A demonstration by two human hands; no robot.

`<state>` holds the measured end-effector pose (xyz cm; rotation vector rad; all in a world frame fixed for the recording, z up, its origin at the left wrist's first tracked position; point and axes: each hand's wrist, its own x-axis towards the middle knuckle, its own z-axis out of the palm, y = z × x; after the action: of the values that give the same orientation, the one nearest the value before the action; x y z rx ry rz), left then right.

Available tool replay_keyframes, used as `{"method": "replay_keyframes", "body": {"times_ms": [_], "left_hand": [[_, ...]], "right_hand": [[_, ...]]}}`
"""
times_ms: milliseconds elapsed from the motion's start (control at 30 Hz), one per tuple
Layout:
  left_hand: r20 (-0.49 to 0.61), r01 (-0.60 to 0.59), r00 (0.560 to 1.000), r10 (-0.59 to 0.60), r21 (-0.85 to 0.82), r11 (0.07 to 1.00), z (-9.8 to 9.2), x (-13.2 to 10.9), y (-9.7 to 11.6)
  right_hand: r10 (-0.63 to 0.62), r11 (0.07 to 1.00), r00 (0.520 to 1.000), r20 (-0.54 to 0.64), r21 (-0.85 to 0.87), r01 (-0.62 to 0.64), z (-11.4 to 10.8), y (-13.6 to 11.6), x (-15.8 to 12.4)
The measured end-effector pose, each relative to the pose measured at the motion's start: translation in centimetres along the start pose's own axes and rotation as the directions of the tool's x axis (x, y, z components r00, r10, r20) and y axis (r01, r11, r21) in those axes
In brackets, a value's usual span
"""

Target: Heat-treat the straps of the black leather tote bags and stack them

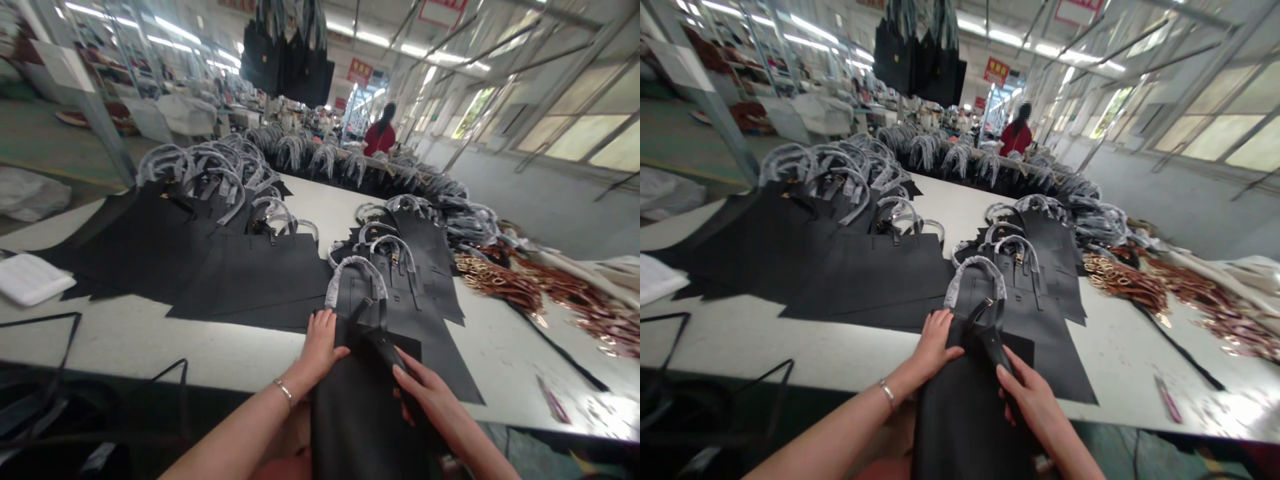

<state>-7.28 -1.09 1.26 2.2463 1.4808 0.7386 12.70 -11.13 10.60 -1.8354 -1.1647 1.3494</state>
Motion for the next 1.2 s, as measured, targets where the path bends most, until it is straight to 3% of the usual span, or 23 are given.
{"method": "replay_keyframes", "body": {"times_ms": [233, 333, 433, 500, 700, 900, 1000, 1100, 1200], "left_hand": [[0.024, 0.12, 0.993, -0.118, -0.1, 0.988, -0.9, 0.9, 0.8], [-0.016, 0.174, 0.983, -0.183, -0.241, 0.955, -0.9, 1.5, 0.2], [-0.093, 0.273, 0.932, -0.349, -0.452, 0.849, -0.3, 1.1, -0.4], [-0.071, 0.311, 0.907, -0.415, -0.552, 0.774, 0.0, 0.7, -0.7], [0.049, 0.286, 0.948, -0.313, -0.559, 0.778, 0.0, 0.3, -0.6], [0.057, 0.315, 0.936, -0.348, -0.577, 0.754, -0.1, 0.4, -0.8], [0.075, 0.346, 0.918, -0.388, -0.628, 0.697, 0.0, 0.5, -1.0], [0.124, 0.364, 0.907, -0.402, -0.709, 0.604, 0.1, 0.7, -1.1], [0.217, 0.4, 0.887, -0.408, -0.802, 0.444, -0.3, 0.8, -1.1]], "right_hand": [[-0.092, 0.992, 0.959, -0.269, 0.063, 0.113, -1.8, -1.9, -1.1], [-0.011, 0.999, 0.988, -0.154, 0.047, 0.018, -1.7, -1.9, -1.2], [0.094, 0.996, 0.996, 0.005, 0.01, -0.094, -0.7, -1.2, -1.2], [0.129, 0.992, 0.989, 0.076, -0.003, -0.129, 0.1, -0.9, -1.0], [0.149, 0.989, 0.971, 0.187, -0.006, -0.151, 1.4, -2.0, 0.8], [0.059, 0.998, 0.996, 0.071, 0.024, -0.06, 1.0, -2.0, 1.7], [0.11, 0.993, 0.985, 0.133, 0.028, -0.114, 0.4, -1.2, 0.9], [0.122, 0.991, 0.979, 0.162, 0.043, -0.13, 0.6, -0.8, 0.8], [0.023, 0.996, 1.0, -0.004, 0.086, -0.023, 0.8, -0.9, 1.5]]}}
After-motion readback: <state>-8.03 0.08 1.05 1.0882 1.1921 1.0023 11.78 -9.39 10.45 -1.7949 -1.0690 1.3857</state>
